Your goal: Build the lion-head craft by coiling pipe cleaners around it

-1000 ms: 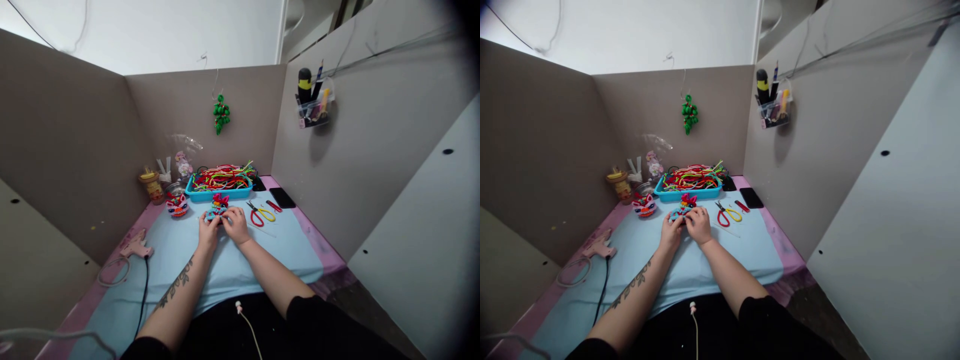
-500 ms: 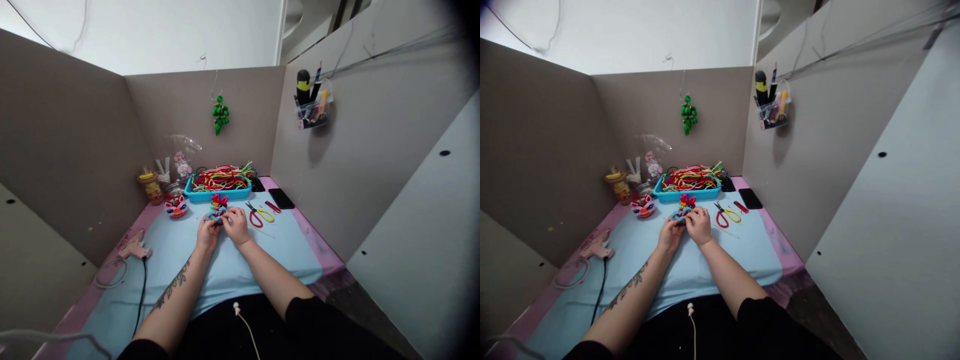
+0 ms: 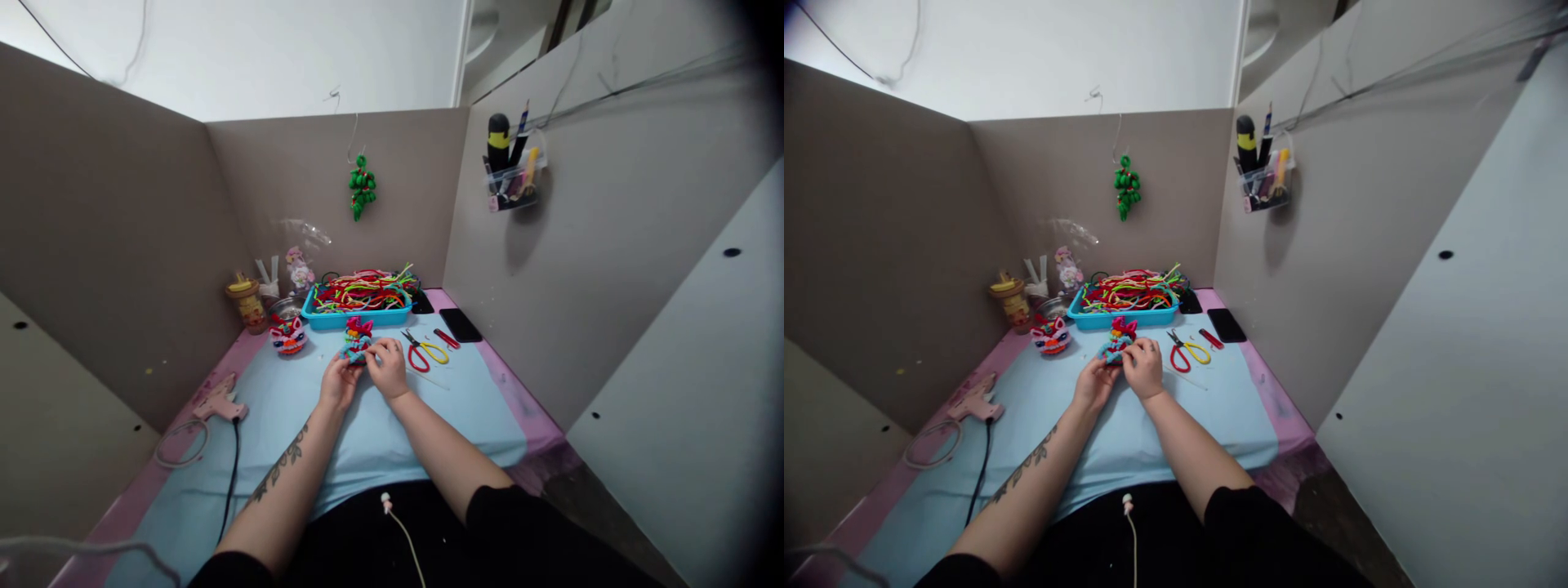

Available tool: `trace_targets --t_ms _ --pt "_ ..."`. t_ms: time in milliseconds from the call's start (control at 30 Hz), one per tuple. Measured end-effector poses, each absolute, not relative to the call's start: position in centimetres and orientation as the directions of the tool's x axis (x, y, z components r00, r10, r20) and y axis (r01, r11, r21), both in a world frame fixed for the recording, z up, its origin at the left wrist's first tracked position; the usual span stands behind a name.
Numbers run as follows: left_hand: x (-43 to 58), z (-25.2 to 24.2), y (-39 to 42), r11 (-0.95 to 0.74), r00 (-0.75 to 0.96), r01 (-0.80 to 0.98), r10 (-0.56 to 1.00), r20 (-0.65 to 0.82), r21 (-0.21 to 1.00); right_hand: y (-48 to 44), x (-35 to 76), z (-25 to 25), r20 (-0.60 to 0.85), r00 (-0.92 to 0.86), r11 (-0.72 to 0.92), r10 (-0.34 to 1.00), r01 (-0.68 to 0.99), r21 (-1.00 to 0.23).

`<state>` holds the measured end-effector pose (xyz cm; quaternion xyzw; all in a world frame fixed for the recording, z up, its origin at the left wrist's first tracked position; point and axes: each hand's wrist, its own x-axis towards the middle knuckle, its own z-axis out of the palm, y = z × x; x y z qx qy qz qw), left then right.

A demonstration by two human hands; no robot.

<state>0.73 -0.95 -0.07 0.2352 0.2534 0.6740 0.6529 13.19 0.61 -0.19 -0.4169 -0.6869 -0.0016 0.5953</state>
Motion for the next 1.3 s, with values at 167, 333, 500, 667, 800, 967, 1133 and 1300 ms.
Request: trace_targets --t_ms 167,333,500,667,800,967,1133,1300 --pt "0.7 -0.3 -0.8 -0.011 -0.046 -0.748 0.998 -0.036 0.664 0.8 13.3 -0.3 0.820 0.072 0.640 0.567 0.588 -0.494" --pt "1.0 0.2 -1.1 -0.047 -0.065 -0.750 0.998 -0.003 0.660 0.6 13.4 0.0 0.838 0.064 0.668 0.541 0.574 -0.474" --pt "1.3 0.3 -1.3 -0.072 -0.093 -0.721 0.996 0.007 0.689 0.5 13.3 0.1 0.820 0.114 0.639 0.560 0.570 -0.516" --pt "1.2 0.0 -1.2 -0.080 -0.090 -0.703 0.996 0.023 0.706 0.6 13.0 -0.2 0.805 0.126 0.633 0.579 0.552 -0.542" --pt "0.8 0.1 -0.8 -0.102 -0.119 -0.717 0.993 0.023 0.690 0.6 13.1 0.0 0.807 0.108 0.664 0.581 0.512 -0.546" --pt "0.1 0.5 -0.6 -0.104 -0.136 -0.751 0.991 0.002 0.652 0.8 14.1 0.2 0.788 0.114 0.685 0.605 0.430 -0.588" --pt "0.1 0.8 -0.9 -0.080 -0.103 -0.757 0.995 0.003 0.649 1.1 14.3 0.1 0.796 0.037 0.695 0.605 0.463 -0.550" --pt "0.9 0.8 -1.2 -0.130 -0.121 -0.736 0.991 0.060 0.665 0.8 13.6 -0.2 0.822 -0.045 0.724 0.568 0.503 -0.472"
